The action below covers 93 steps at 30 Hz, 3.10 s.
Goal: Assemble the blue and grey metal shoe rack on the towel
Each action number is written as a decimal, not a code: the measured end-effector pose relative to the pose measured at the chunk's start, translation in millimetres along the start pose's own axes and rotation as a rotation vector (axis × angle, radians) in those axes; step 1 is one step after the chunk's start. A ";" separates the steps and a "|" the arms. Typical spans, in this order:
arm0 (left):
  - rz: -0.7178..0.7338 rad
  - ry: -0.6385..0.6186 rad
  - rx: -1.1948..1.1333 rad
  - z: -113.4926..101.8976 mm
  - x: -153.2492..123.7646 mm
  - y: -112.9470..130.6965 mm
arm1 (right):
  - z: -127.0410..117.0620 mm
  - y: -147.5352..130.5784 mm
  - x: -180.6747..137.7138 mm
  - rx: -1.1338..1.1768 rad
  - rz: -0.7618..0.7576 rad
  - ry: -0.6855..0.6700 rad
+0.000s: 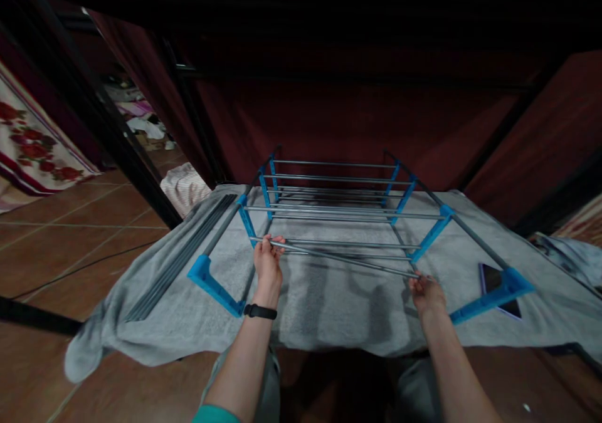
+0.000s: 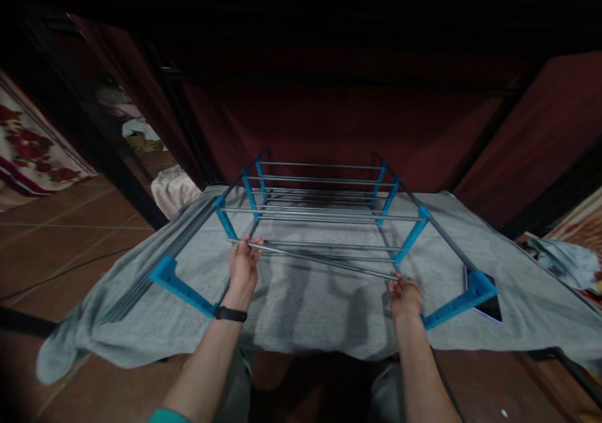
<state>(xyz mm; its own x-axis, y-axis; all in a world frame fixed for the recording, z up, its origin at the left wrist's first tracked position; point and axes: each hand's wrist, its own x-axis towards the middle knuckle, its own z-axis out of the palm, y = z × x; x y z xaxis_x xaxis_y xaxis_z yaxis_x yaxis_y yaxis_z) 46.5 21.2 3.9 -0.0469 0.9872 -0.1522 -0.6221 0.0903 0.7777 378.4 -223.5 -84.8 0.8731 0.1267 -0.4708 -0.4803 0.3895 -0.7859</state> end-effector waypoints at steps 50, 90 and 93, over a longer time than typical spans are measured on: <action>0.035 -0.565 0.303 52.4 -75.1 -66.0 | 49.4 33.8 -70.0 -0.125 0.250 -0.280; 0.127 -0.725 0.492 45.7 -69.0 -70.7 | 54.2 64.6 -93.3 -0.347 0.274 -0.578; 0.180 -0.737 0.535 45.3 -68.1 -65.9 | 56.5 65.2 -96.4 -0.456 0.206 -0.610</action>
<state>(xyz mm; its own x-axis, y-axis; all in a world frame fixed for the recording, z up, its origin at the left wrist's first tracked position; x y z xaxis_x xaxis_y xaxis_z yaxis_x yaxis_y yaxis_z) 126.1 -46.0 -9.4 0.5147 0.8098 0.2816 -0.2016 -0.2049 0.9578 267.7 -158.8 -68.0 0.5911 0.6851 -0.4256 -0.5089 -0.0925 -0.8558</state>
